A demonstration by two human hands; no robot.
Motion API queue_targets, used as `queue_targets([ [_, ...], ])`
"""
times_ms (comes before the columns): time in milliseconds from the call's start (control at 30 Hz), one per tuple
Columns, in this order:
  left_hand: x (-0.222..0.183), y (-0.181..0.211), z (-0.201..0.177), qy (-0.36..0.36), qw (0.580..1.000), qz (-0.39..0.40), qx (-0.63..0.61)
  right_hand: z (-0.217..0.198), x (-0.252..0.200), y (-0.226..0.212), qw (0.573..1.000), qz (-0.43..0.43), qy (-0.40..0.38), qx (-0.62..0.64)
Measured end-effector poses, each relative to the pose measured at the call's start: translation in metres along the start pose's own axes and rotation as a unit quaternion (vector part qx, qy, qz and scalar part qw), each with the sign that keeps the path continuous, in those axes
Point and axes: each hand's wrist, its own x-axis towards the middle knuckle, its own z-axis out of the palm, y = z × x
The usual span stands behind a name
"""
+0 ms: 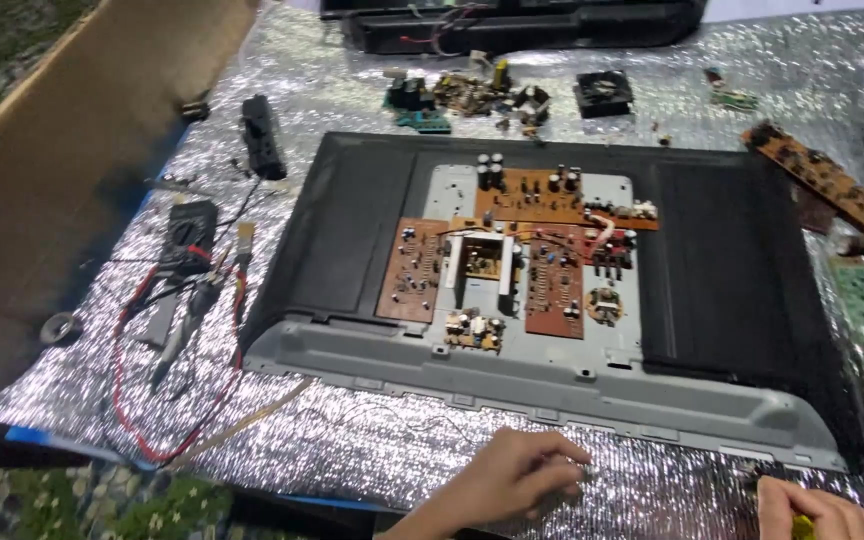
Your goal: Installing a cooling fan into an electronic device chassis using a lighter and plastic rod for mounting.
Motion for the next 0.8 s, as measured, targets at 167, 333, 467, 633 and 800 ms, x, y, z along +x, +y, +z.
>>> queue_targets([
  [167, 0.003, -0.001, -0.011, 0.060, 0.992, -0.033, 0.102, -0.026, 0.013, -0.053, 0.997, 0.060, -0.052, -0.010],
  [333, 0.006, -0.009, -0.010, 0.074, 0.990, -0.043, 0.112, -0.035, 0.032, -0.091, 0.986, 0.130, -0.103, 0.032],
  [467, 0.003, -0.010, -0.011, 0.059, 0.986, -0.082, 0.133, -0.035, 0.037, -0.104, 0.981, 0.119, -0.139, 0.061],
  [633, -0.003, -0.001, -0.008, 0.090, 0.984, -0.037, 0.149, -0.048, 0.071, -0.127, 0.970, 0.078, -0.202, 0.114],
  [800, -0.002, 0.040, 0.005, 0.054, 0.981, 0.128, 0.137, -0.032, 0.076, -0.189, 0.851, -0.076, -0.385, 0.348],
])
